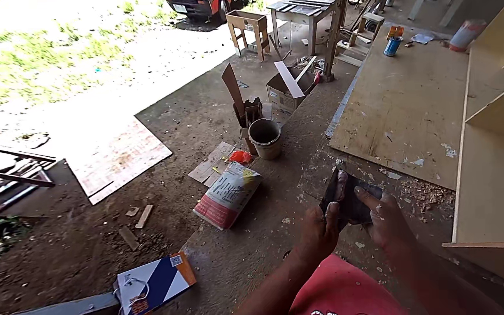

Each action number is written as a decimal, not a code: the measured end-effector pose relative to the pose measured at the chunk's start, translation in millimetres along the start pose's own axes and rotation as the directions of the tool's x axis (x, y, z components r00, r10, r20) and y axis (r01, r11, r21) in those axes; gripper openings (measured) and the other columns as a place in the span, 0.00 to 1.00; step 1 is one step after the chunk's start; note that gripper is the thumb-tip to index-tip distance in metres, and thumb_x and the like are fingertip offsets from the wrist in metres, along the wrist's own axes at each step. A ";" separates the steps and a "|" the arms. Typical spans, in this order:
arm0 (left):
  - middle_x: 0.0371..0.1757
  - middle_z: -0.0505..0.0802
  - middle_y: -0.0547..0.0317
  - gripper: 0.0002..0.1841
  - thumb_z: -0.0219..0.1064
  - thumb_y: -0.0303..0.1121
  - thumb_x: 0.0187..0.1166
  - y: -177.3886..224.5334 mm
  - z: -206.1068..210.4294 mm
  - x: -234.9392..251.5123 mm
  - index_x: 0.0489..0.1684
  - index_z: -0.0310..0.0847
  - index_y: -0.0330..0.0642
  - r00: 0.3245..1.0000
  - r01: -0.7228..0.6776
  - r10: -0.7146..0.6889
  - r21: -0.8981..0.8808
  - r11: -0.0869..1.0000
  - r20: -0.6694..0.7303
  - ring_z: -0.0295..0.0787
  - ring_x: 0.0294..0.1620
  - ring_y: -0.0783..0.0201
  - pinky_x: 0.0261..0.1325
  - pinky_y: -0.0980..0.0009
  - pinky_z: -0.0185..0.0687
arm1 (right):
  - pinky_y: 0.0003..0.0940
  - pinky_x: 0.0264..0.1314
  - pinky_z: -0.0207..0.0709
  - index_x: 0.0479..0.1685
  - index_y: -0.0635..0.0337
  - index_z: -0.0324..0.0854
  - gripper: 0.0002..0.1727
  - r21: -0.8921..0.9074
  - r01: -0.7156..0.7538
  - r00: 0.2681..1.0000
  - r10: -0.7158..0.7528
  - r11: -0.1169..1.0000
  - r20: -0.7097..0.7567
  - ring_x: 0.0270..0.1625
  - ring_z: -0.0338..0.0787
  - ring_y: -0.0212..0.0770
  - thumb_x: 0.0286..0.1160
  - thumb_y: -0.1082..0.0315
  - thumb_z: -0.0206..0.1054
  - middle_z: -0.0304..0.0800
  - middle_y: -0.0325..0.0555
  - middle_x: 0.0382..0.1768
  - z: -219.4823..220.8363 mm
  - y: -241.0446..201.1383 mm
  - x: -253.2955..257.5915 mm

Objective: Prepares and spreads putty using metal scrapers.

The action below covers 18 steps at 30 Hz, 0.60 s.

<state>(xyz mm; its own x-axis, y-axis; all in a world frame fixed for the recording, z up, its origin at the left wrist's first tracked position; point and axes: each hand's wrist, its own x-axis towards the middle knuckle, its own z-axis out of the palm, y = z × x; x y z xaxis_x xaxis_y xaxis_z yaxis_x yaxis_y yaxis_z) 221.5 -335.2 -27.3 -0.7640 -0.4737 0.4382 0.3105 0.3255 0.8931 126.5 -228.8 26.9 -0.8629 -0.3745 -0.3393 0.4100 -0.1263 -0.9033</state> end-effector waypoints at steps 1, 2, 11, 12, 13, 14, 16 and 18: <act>0.29 0.91 0.59 0.34 0.40 0.58 0.92 1.2 -2.7 -0.1 0.40 0.83 0.36 0.999 -0.005 0.004 0.019 1.000 0.037 0.92 0.34 0.73 0.41 0.70 0.90 | 0.46 0.41 0.94 0.58 0.72 0.77 0.11 0.013 -0.020 0.999 0.019 1.000 0.027 0.40 0.97 0.50 0.86 0.73 0.61 0.94 0.61 0.43 -1.7 -2.6 3.1; 0.29 0.91 0.59 0.35 0.40 0.60 0.91 2.9 -5.1 -0.4 0.40 0.83 0.36 0.997 0.004 -0.006 0.028 1.000 0.073 0.91 0.34 0.74 0.40 0.71 0.90 | 0.47 0.42 0.94 0.59 0.71 0.77 0.12 0.024 -0.034 0.998 0.032 0.999 0.062 0.41 0.97 0.50 0.86 0.73 0.60 0.93 0.61 0.44 -4.5 -6.0 6.8; 0.42 0.95 0.59 0.22 0.38 0.39 0.96 23.8 -17.8 5.9 0.54 0.82 0.39 0.856 0.431 -0.508 -0.675 0.599 0.096 0.94 0.47 0.68 0.57 0.65 0.91 | 0.33 0.61 0.90 0.59 0.46 0.88 0.13 -0.235 0.926 0.377 -0.673 0.296 0.637 0.57 0.93 0.31 0.90 0.57 0.59 0.94 0.34 0.54 -60.4 -51.8 4.9; 0.42 0.95 0.57 0.20 0.40 0.36 0.95 27.4 -16.5 9.2 0.54 0.80 0.39 0.837 0.427 -0.538 -0.733 0.530 0.098 0.95 0.46 0.66 0.56 0.64 0.91 | 0.37 0.68 0.87 0.67 0.47 0.85 0.17 -0.201 0.966 0.259 -0.647 0.164 0.717 0.65 0.90 0.37 0.91 0.58 0.56 0.91 0.42 0.61 -63.0 -49.3 4.7; 0.41 0.95 0.56 0.17 0.42 0.35 0.94 29.8 -14.3 11.8 0.55 0.78 0.38 0.827 0.414 -0.552 -0.778 0.472 0.105 0.95 0.45 0.64 0.55 0.64 0.92 | 0.38 0.74 0.82 0.71 0.46 0.82 0.18 -0.187 0.981 0.183 -0.617 0.059 0.765 0.72 0.86 0.40 0.92 0.58 0.54 0.88 0.46 0.66 -65.0 -43.8 4.9; 0.42 0.95 0.54 0.15 0.43 0.34 0.94 31.1 -11.3 13.5 0.56 0.77 0.38 0.826 0.398 -0.552 -0.812 0.426 0.115 0.95 0.45 0.63 0.55 0.63 0.92 | 0.41 0.77 0.80 0.74 0.46 0.80 0.19 -0.174 0.985 0.129 -0.595 -0.020 0.793 0.76 0.83 0.46 0.90 0.61 0.55 0.86 0.50 0.69 -66.3 -37.0 6.3; 0.44 0.95 0.52 0.14 0.47 0.34 0.93 30.9 -3.9 16.0 0.58 0.76 0.37 0.843 0.364 -0.521 -0.854 0.372 0.133 0.95 0.46 0.61 0.56 0.61 0.91 | 0.44 0.81 0.76 0.77 0.42 0.77 0.21 -0.205 0.970 0.101 -0.547 -0.132 0.831 0.81 0.78 0.51 0.88 0.63 0.57 0.81 0.55 0.75 -68.4 -25.9 9.1; 0.44 0.95 0.52 0.12 0.53 0.35 0.91 27.8 3.4 17.0 0.58 0.76 0.37 0.876 0.328 -0.464 -0.869 0.370 0.133 0.95 0.47 0.62 0.58 0.61 0.90 | 0.44 0.84 0.73 0.80 0.41 0.73 0.23 -0.244 0.948 0.102 -0.529 -0.205 0.843 0.84 0.75 0.51 0.88 0.64 0.56 0.77 0.55 0.80 -70.9 -18.3 11.7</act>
<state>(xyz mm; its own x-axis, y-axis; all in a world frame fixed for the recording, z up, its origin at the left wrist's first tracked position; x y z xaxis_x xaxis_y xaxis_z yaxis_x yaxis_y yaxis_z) 215.3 -331.4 4.7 -0.8884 -0.4570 -0.0444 0.3556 -0.7460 0.5630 88.0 -165.7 20.9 -0.0560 -0.7454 0.6643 -0.9741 -0.1052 -0.2001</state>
